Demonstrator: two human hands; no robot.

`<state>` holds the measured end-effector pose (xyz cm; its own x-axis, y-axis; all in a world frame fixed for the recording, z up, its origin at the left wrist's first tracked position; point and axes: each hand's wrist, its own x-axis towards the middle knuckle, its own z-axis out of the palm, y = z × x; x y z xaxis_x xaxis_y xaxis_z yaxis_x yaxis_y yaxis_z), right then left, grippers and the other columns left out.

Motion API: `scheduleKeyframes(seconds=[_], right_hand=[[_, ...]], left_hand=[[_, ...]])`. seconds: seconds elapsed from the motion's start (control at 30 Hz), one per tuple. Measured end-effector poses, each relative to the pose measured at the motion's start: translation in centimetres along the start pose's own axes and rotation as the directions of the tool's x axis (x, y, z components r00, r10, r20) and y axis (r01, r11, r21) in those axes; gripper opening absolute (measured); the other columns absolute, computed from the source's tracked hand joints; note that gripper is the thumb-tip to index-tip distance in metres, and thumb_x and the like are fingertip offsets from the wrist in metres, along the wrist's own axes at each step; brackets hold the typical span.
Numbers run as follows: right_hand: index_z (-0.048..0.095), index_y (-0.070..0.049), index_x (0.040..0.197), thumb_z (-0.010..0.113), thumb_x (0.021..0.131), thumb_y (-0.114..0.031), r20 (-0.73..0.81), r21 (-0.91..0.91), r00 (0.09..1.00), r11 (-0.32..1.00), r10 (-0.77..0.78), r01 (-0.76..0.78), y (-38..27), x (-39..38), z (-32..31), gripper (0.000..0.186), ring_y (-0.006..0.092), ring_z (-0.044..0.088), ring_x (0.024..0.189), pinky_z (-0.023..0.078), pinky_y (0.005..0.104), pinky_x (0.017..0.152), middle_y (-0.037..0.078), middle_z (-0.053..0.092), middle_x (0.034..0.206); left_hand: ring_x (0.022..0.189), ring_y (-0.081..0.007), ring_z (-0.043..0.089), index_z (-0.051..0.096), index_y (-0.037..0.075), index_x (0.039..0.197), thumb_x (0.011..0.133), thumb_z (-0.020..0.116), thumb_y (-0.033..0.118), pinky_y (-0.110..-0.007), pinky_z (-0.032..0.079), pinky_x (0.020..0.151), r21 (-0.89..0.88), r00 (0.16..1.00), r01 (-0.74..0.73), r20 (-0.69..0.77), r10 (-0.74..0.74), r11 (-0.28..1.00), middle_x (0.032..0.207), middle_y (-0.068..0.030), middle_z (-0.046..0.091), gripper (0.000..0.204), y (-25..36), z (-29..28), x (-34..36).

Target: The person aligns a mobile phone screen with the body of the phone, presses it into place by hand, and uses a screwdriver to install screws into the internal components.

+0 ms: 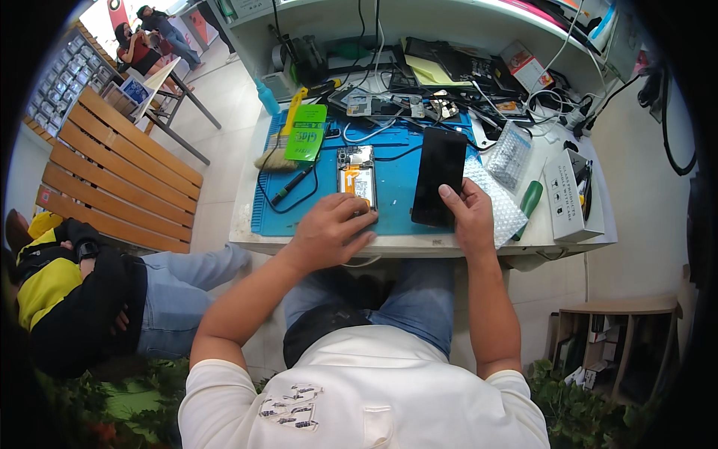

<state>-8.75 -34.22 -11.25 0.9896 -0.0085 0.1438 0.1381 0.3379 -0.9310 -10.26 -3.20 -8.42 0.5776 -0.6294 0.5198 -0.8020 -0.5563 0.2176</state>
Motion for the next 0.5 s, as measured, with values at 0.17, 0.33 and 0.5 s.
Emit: scheduleKeyframes(seconds=[0.17,0.33,0.5], right_hand=[[0.075,0.004,0.134,0.082,0.109,-0.014,0.041,0.030,0.999,0.999,0.030,-0.032,-0.3,-0.1,-0.2,0.032,0.0052,0.069,0.103,0.055,0.0224,0.093,0.003,0.080,0.119],[0.072,0.004,0.137,0.078,0.111,-0.014,0.040,0.008,0.998,0.998,0.057,-0.058,-0.3,0.1,-0.3,0.032,0.0092,0.073,0.105,0.059,0.0270,0.098,0.007,0.080,0.124],[0.070,0.005,0.138,0.072,0.112,-0.015,0.127,0.368,0.954,0.881,0.270,-0.298,-0.1,0.7,2.3,0.033,0.0179,0.078,0.111,0.063,0.0352,0.103,0.013,0.080,0.127]], left_hand=[[0.118,-0.0345,0.072,0.082,0.010,0.120,0.091,0.091,0.026,-0.048,0.059,0.106,0.068,0.995,-0.025,0.096,0.019,0.997,0.119,-0.0110,0.075,0.035,0.4,-0.8,1.6],[0.103,-0.0313,0.075,0.080,0.006,0.123,0.096,0.089,0.028,-0.043,0.061,0.095,-0.094,0.975,0.223,0.019,-0.222,0.970,0.116,-0.0141,0.076,0.036,-0.9,-1.4,2.6],[0.088,-0.0186,0.078,0.074,-0.004,0.138,0.105,0.084,0.032,-0.034,0.063,0.082,-0.212,0.675,0.736,0.168,-0.718,0.643,0.112,-0.0147,0.081,0.050,-5.8,-2.6,2.7]])
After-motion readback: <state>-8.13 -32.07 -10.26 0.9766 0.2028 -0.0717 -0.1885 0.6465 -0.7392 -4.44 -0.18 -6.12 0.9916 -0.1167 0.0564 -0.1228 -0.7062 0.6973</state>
